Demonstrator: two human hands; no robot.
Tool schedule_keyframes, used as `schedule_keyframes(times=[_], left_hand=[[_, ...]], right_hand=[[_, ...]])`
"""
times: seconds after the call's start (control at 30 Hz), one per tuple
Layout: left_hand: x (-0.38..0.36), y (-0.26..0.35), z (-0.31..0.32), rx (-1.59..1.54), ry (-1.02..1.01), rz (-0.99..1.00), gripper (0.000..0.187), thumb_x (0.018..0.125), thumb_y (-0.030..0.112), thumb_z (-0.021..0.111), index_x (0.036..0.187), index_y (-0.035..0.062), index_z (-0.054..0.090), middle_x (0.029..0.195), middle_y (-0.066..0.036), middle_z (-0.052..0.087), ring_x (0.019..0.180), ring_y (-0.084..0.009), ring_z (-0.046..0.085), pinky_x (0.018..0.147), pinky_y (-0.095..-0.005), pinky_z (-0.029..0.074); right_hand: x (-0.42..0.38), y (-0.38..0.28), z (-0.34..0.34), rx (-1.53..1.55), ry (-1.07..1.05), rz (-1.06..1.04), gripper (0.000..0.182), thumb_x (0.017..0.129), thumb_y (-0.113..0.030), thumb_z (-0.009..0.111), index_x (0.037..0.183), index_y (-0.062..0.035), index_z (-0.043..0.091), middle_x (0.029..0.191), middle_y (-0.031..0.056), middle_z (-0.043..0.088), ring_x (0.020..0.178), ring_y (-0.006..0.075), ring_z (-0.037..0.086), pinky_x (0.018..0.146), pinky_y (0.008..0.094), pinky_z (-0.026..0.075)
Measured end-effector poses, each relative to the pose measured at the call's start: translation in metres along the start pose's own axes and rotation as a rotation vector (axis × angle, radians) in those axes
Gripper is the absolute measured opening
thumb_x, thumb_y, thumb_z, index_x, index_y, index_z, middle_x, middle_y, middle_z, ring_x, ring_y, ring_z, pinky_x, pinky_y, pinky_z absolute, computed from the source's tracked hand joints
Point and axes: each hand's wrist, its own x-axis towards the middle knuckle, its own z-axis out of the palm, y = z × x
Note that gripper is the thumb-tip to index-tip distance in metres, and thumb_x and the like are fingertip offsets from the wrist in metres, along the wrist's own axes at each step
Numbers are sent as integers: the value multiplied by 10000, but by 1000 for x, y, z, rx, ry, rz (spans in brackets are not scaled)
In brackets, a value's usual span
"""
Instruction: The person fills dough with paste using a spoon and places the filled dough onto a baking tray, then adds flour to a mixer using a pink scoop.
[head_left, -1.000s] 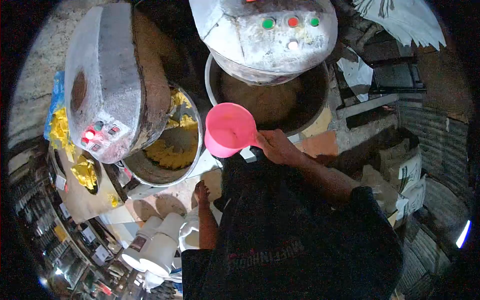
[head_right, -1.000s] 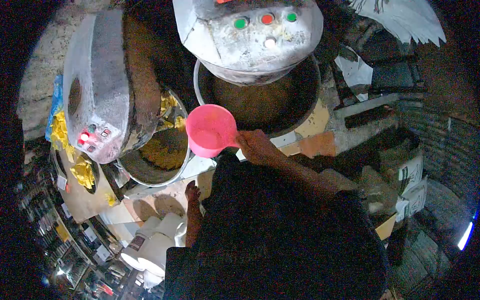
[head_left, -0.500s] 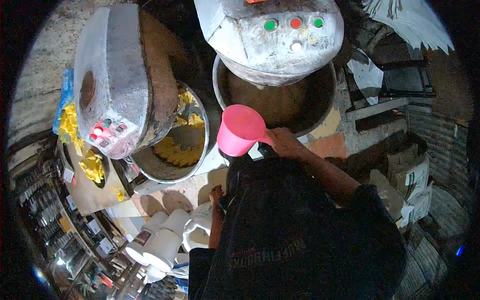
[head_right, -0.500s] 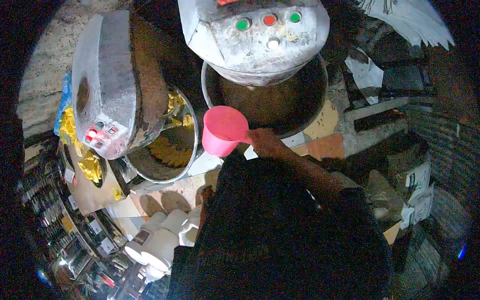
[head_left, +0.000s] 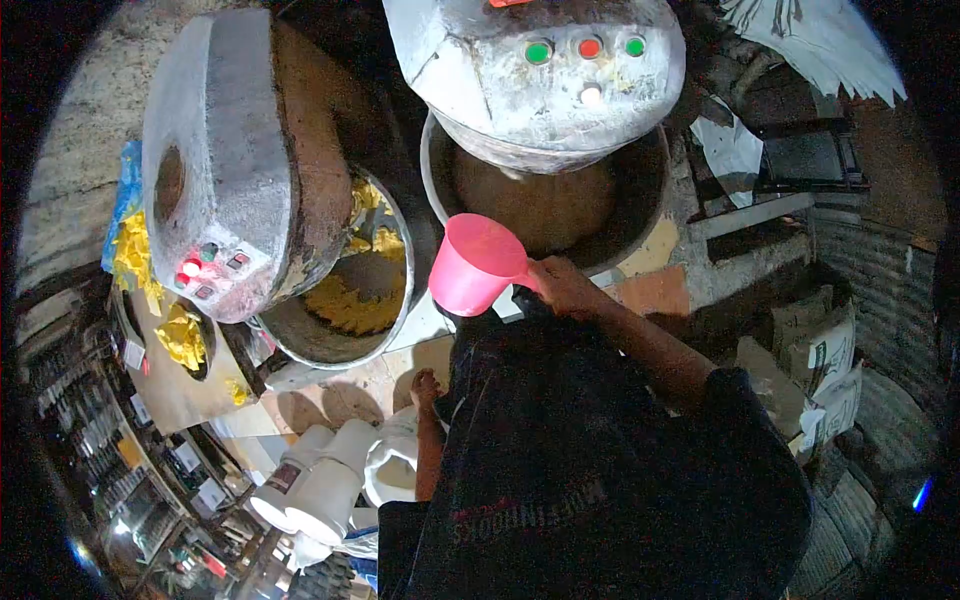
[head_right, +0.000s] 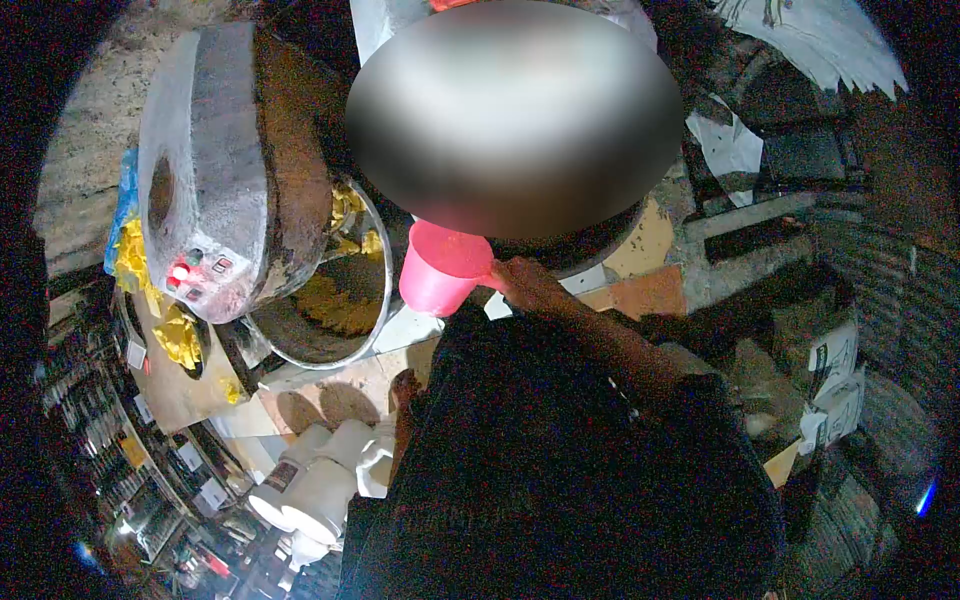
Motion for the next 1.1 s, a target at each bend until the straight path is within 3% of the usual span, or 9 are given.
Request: schedule_keyframes(times=[0.27, 0.33, 0.43, 0.53, 0.67, 0.73, 0.97, 1.03, 1.1], left_hand=[[33, -67, -5, -480, -40, -230, 331, 918, 361, 543, 1124, 104, 569, 985, -38, 620, 680, -191, 546, 515, -386, 434], [55, -97, -22, 391, -151, 324, 362, 910, 333, 538, 1201, 118, 543, 1123, -28, 604, 750, -191, 553, 545, -381, 458], [56, -88, -36, -170, -536, 27, 411, 885, 282, 586, 1266, 139, 528, 1127, 24, 613, 868, -167, 596, 636, -380, 518], [49, -99, -24, 542, -200, 332, 455, 887, 286, 614, 1299, 118, 521, 1092, 13, 635, 911, -144, 627, 646, -349, 549], [19, -57, -17, -143, -257, -60, 414, 888, 336, 639, 1227, 101, 601, 963, -30, 676, 780, -144, 656, 580, -308, 544], [12, -49, -7, 250, -36, -24, 385, 881, 380, 662, 1116, 75, 677, 837, -60, 691, 626, -138, 636, 533, -275, 532], [13, -48, -17, -397, -143, -136, 452, 828, 392, 731, 1116, 46, 691, 805, -95, 693, 606, -135, 620, 550, -294, 516], [7, -39, -9, 307, -12, 138, 462, 820, 391, 740, 1113, 37, 694, 821, -105, 695, 603, -140, 618, 543, -306, 505], [13, -53, -8, 302, -9, 195, 457, 819, 398, 738, 1096, 35, 701, 820, -101, 694, 598, -145, 616, 538, -305, 503]], right_hand=[[0, -10, -2, 135, -39, 109, 383, 961, -335, 381, 1142, -46, 557, 668, 164, 609, 566, 281, 612, 550, 399, 493], [0, -54, -38, 326, -238, 561, 458, 985, -397, 325, 1023, -33, 601, 634, 153, 591, 514, 240, 600, 515, 388, 492], [-6, -1, 11, 111, 120, 31, 597, 998, -469, 277, 849, 2, 612, 586, 123, 562, 461, 211, 578, 483, 395, 483], [-6, -39, -23, 370, -116, 354, 659, 998, -497, 264, 760, 15, 603, 558, 110, 546, 426, 217, 563, 471, 412, 477], [-8, -33, -17, 318, 12, 216, 639, 999, -476, 273, 750, 14, 598, 543, 103, 545, 434, 221, 566, 462, 401, 469], [-5, -40, -29, 223, -245, 355, 230, 869, -130, 532, 1033, 31, 524, 785, 245, 633, 743, 428, 623, 690, 531, 489], [-6, -30, -21, 363, -269, 403, 283, 845, -127, 556, 1077, 30, 518, 813, 257, 637, 766, 443, 623, 666, 541, 480], [-11, 3, 9, -28, -22, -66, 284, 860, -125, 529, 1098, 28, 506, 799, 255, 636, 763, 442, 626, 663, 538, 482], [-12, -36, -18, 195, -37, 98, 327, 931, -295, 432, 931, 14, 540, 676, 164, 576, 611, 306, 569, 576, 449, 467]])
